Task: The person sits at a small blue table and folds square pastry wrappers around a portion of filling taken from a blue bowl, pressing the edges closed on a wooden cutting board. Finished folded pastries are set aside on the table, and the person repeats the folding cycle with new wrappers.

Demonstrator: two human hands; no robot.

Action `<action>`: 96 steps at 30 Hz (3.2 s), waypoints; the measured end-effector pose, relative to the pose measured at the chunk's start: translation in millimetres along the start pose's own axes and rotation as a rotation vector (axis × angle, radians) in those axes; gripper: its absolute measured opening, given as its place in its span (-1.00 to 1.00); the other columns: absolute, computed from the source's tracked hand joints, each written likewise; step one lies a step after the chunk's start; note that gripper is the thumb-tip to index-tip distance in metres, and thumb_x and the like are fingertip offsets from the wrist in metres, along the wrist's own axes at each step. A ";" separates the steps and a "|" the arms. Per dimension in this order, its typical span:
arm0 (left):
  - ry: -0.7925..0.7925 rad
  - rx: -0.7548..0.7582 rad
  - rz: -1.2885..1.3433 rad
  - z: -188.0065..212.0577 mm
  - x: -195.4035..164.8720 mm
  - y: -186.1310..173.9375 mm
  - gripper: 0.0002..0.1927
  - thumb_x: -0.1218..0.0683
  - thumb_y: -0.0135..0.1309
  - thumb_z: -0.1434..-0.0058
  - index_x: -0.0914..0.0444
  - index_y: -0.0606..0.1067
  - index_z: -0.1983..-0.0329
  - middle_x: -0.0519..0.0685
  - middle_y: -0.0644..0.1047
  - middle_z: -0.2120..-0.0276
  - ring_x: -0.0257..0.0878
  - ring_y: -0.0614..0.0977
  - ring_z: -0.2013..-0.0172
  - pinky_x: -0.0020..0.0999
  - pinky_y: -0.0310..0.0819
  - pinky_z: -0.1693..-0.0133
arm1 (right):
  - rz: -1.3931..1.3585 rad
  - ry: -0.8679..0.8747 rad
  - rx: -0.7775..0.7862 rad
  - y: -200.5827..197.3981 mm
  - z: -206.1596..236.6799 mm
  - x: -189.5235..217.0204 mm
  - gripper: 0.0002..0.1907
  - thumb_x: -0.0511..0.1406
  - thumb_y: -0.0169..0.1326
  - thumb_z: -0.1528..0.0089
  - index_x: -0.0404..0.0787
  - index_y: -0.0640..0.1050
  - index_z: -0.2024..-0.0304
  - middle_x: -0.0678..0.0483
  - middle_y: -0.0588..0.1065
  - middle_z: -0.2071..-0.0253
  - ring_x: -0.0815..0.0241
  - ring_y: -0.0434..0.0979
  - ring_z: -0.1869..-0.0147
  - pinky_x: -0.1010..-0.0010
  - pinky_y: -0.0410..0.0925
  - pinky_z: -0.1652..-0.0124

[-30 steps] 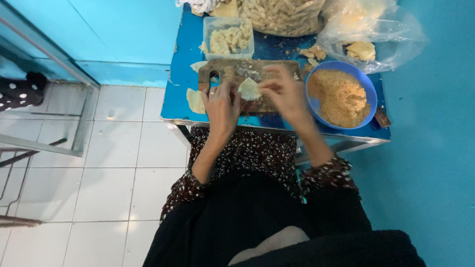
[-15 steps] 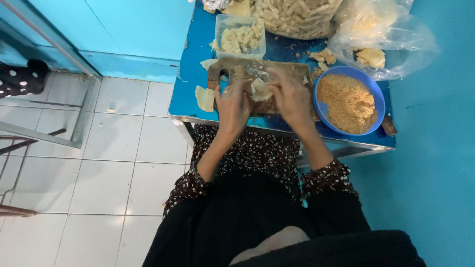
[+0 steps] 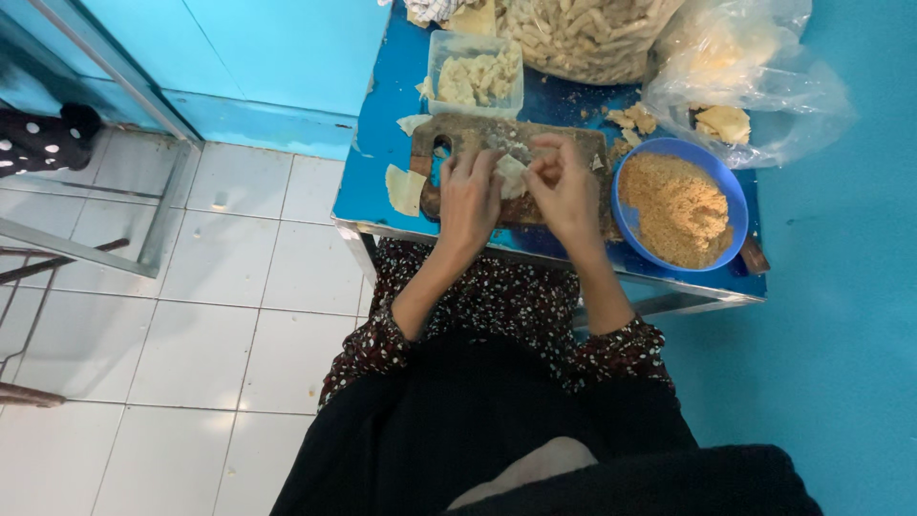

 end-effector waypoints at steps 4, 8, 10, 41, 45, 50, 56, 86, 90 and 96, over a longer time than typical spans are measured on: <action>-0.021 -0.014 0.009 2.4 0.7 1.0 -0.67 0.28 0.12 -0.15 0.29 0.47 -0.01 0.16 0.45 0.13 0.19 0.47 0.03 0.01 0.29 -0.08 | -0.355 0.129 0.017 6.7 0.6 -14.6 -0.61 -0.49 0.13 -0.30 -0.20 0.41 -0.16 0.10 0.58 0.19 0.37 0.61 0.14 0.51 0.50 0.21; -0.052 -0.019 0.001 3.8 4.2 3.6 -0.83 0.29 0.12 -0.25 0.34 0.45 0.11 0.17 0.41 0.08 0.21 0.44 0.02 0.02 0.30 -0.04 | -0.268 0.028 0.019 10.1 6.0 -7.9 -0.58 -0.50 0.13 -0.30 -0.22 0.39 -0.19 0.02 0.64 0.12 0.32 0.66 0.05 0.52 0.52 0.11; 0.001 0.031 0.005 4.0 5.1 2.8 -0.87 0.28 0.13 -0.22 0.33 0.46 0.19 0.12 0.42 0.09 0.15 0.46 -0.01 0.05 0.28 -0.12 | -0.129 -0.016 0.014 11.8 7.6 -3.6 -0.58 -0.48 0.16 -0.27 -0.22 0.43 -0.18 0.00 0.66 0.11 0.29 0.69 0.03 0.49 0.56 0.07; 0.168 0.128 -0.165 -17.3 25.0 -0.9 -0.89 0.18 0.21 -0.18 0.16 0.64 0.23 0.04 0.40 -0.07 0.11 0.35 -0.16 0.20 0.06 -0.24 | 0.359 -0.220 0.078 12.5 -17.6 -11.6 -0.74 -0.17 0.38 -0.14 -0.07 0.70 0.15 0.00 0.34 0.08 -0.04 0.37 -0.09 0.07 0.24 0.00; 0.214 0.152 -0.131 -15.5 17.4 -12.3 -0.88 0.16 0.23 -0.05 0.19 0.64 0.32 0.09 0.40 -0.11 0.15 0.32 -0.19 0.28 -0.03 -0.23 | 0.432 -0.293 0.054 11.4 -5.9 -0.1 -0.83 -0.17 0.36 -0.18 -0.05 0.71 0.23 0.05 0.33 0.02 0.00 0.35 -0.17 0.04 0.21 -0.05; 0.255 0.196 -0.183 -16.2 17.1 -8.1 -0.89 0.07 0.27 -0.11 0.19 0.62 0.37 0.10 0.40 -0.13 0.12 0.32 -0.20 0.40 -0.11 -0.26 | 0.441 -0.287 0.082 5.3 -3.1 5.5 -0.80 -0.11 0.37 -0.16 0.01 0.74 0.22 0.09 0.34 -0.01 0.01 0.31 -0.19 0.05 0.18 -0.08; 0.132 0.168 -0.057 -23.5 30.4 -0.8 -0.83 0.07 0.32 -0.07 0.16 0.67 0.27 0.04 0.42 -0.09 0.11 0.33 -0.18 0.23 0.02 -0.22 | 0.475 -0.245 0.070 2.7 -8.9 -6.5 -0.82 -0.08 0.42 -0.11 0.07 0.77 0.28 0.11 0.35 0.00 0.02 0.28 -0.20 0.06 0.18 -0.10; 0.108 0.256 -0.027 -23.1 27.8 -0.9 -0.88 0.09 0.28 -0.14 0.20 0.63 0.28 0.02 0.43 -0.06 0.08 0.32 -0.16 0.03 0.06 -0.19 | 0.353 -0.167 0.055 0.0 -13.4 -1.3 -0.80 -0.11 0.45 -0.04 0.05 0.69 0.37 0.04 0.24 -0.07 -0.06 0.21 -0.25 0.03 0.20 -0.15; 0.026 0.243 -0.019 -26.7 26.4 0.3 -0.88 0.09 0.30 -0.05 0.18 0.66 0.35 0.05 0.43 -0.01 0.09 0.32 -0.13 0.03 0.06 -0.19 | 0.437 -0.234 -0.020 -0.1 0.2 10.3 -0.79 -0.11 0.44 -0.08 0.08 0.72 0.28 0.00 0.25 -0.12 -0.10 0.21 -0.28 -0.01 0.15 -0.17; 0.142 0.131 -0.003 -23.2 17.7 -13.5 -0.81 0.09 0.25 -0.11 0.20 0.65 0.20 0.17 0.28 -0.28 0.20 0.23 -0.27 0.18 -0.02 -0.30 | 0.574 -0.284 -0.068 2.3 7.3 19.4 -0.84 -0.12 0.40 -0.20 0.03 0.73 0.24 0.02 0.29 -0.19 -0.08 0.22 -0.32 0.00 0.09 -0.18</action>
Point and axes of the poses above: each hand's wrist, its own z-axis away from the middle knuckle, its own y-axis out of the palm, x = y × z, the point moved 6 cm from there along -z, towards the middle knuckle
